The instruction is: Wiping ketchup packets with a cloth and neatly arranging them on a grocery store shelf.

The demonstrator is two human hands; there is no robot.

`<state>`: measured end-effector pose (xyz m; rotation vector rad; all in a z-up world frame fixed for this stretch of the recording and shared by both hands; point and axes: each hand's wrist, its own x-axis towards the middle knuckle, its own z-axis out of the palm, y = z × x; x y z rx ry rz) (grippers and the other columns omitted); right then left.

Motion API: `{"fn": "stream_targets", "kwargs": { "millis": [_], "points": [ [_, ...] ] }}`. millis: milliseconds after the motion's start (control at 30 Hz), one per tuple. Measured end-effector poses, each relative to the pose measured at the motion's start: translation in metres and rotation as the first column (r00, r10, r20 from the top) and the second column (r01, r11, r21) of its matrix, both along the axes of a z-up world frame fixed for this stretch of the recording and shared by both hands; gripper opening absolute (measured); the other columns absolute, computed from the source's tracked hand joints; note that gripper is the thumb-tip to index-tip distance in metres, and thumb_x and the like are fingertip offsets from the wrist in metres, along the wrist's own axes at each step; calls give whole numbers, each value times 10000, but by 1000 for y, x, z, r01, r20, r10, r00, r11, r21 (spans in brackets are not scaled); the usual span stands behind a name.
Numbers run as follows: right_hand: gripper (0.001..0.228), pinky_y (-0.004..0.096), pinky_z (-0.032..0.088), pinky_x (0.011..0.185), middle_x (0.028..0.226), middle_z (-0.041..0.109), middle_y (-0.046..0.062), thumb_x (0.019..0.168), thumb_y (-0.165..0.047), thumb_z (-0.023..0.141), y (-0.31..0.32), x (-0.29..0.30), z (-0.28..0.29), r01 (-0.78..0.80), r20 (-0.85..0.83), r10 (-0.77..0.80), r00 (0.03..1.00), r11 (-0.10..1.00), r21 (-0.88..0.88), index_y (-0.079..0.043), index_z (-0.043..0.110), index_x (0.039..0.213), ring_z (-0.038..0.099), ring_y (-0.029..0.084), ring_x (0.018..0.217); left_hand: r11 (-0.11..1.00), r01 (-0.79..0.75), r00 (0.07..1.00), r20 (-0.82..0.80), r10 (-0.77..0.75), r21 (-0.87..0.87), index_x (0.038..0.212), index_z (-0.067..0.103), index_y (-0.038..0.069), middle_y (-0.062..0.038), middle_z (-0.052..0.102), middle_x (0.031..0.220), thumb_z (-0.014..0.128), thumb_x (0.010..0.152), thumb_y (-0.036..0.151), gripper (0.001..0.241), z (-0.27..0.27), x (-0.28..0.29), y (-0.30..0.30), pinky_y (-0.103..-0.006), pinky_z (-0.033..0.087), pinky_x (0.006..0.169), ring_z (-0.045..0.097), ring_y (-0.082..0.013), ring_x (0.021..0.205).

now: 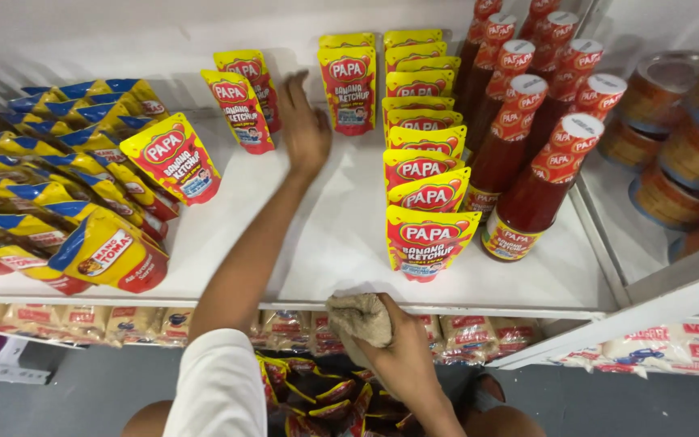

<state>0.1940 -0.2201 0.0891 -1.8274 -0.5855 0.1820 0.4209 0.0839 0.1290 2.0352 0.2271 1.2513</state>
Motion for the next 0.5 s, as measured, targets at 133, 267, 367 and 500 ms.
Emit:
{"fn": "stream_targets", "kwargs": {
  "millis": [133,267,367,500],
  "points": [
    [626,402,583,818,1017,752,247,731,-128,817,0,-3,12,11,15,-11,1000,998,-61,24,587,1293,739,373,996,552,-352,893,96,439,755,1435,524,71,-126,512,1484,587,893,26,548,28,-22,74,-493,381,1101,522,-316,1359],
    [560,389,603,808,977,770,209,750,-163,809,1,-11,21,23,-51,-26,998,998,-58,-22,628,1261,795,324,935,174,-265,747,87,659,949,1249,673,116,-91,627,1324,589,881,174,382,28,-33,139,-595,255,1142,547,-264,1334],
    [587,387,574,838,1040,770,218,720,-112,826,0,-16,7,24,221,-39,974,997,70,4,637,1263,762,324,971,203,-72,784,-71,617,976,1093,773,181,-55,704,1149,633,959,165,194,48,-80,116,-597,257,1211,614,-231,1223],
    [476,326,532,959,1137,743,147,810,-92,728,-17,-34,-6,78,263,-159,951,953,294,1,657,1271,710,210,1060,338,-15,873,-153,463,941,1012,801,174,-50,730,1035,670,938,140,154,81,-186,40,-541,396,1072,684,-244,1042]
  ]
}}
